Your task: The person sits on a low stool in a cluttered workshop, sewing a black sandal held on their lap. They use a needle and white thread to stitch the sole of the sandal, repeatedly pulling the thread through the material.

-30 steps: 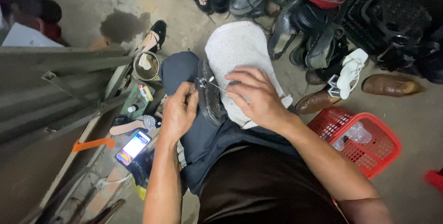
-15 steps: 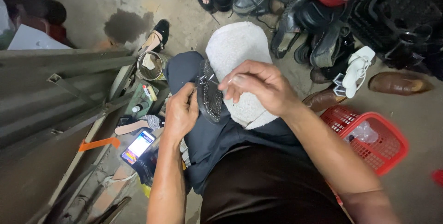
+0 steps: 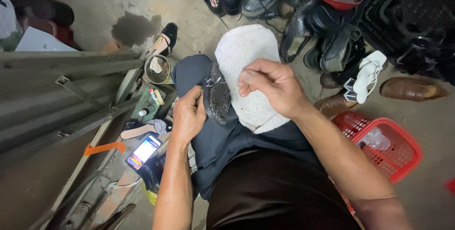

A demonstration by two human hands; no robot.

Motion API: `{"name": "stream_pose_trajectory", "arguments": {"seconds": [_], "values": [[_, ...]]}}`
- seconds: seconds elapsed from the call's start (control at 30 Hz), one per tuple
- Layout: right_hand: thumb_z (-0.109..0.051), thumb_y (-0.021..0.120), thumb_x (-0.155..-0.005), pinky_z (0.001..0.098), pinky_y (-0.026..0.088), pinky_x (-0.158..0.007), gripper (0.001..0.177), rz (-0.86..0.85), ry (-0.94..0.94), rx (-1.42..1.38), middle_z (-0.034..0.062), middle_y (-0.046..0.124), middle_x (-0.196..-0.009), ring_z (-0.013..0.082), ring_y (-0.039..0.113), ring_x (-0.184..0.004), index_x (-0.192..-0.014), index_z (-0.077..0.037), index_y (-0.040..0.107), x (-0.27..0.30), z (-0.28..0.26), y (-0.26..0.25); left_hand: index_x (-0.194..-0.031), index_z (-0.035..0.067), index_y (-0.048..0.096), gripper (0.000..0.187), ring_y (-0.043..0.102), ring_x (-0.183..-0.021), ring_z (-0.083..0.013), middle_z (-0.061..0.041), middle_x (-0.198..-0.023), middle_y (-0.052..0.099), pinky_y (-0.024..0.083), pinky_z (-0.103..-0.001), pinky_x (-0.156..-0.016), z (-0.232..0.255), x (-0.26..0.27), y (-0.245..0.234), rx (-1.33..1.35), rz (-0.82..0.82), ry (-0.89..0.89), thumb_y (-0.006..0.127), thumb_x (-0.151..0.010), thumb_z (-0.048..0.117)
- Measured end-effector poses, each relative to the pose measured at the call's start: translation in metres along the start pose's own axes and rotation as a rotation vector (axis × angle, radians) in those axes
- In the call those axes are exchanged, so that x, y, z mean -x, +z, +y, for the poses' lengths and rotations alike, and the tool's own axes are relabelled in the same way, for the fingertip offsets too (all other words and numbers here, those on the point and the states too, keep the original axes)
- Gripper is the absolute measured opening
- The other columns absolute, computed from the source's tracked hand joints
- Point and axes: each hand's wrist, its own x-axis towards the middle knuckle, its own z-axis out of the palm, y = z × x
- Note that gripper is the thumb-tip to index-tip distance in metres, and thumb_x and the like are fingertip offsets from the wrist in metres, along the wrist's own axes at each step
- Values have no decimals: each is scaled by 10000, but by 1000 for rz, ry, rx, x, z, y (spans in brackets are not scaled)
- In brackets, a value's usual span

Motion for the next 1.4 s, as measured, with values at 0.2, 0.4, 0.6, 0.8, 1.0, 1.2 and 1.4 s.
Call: {"name": "stream_pose_trajectory", "arguments": {"seconds": [0.2,0.4,0.6,0.8,1.0,1.2,1.4], "values": [[-87,628,-1003,452,616,-774,232,-35,9,719,141,762,-859,308,759,-858,-1210,-65,729,-7,11,10,-788,129,605,288,448,-414,-253,-102,-483,493,429,-363,-475,13,0,-1,-58,10,-19,539,-1068,143],[-168,537,-1031,544,561,-883,263,-248,213,890,96,766,-1029,361,717,-1005,-1294,-176,550,-4,19,16,-776,138,591,282,500,-454,-293,-112,-516,507,441,-397,-505,5,5,-2,-118,27,-13,566,-1054,176],[-147,550,-1017,524,570,-779,368,-261,148,932,99,784,-972,370,736,-928,-1384,-129,538,4,14,16,-813,108,608,286,525,-469,-314,-158,-548,526,452,-397,-496,9,2,-2,-49,3,-9,522,-1081,154],[-143,615,-1014,412,597,-768,312,-138,27,862,74,794,-894,279,761,-888,-1322,-106,646,7,13,5,-874,115,659,242,574,-518,-253,-132,-629,605,494,-398,-522,13,1,-14,1,-88,22,582,-1073,229],[-133,631,-1007,424,606,-734,343,-118,-14,857,77,800,-938,274,767,-880,-1349,-107,647,3,9,10,-655,106,618,513,595,-472,-317,-108,-484,553,477,-406,-536,6,14,-17,-286,21,-217,753,-921,523],[-165,612,-1020,461,596,-684,256,-142,5,1009,110,800,-929,328,762,-824,-1242,-96,717,0,16,7,-655,111,667,566,682,-698,-422,-150,-575,658,529,-475,-717,-24,64,-50,-373,2,-551,710,-894,623],[-115,554,-923,386,564,-630,209,-178,12,951,66,703,-684,296,707,-688,-965,-154,754,6,25,8,-661,116,650,463,649,-550,-306,-113,-517,601,509,-417,-607,-2,56,-31,-235,49,-482,782,-871,506]]}}
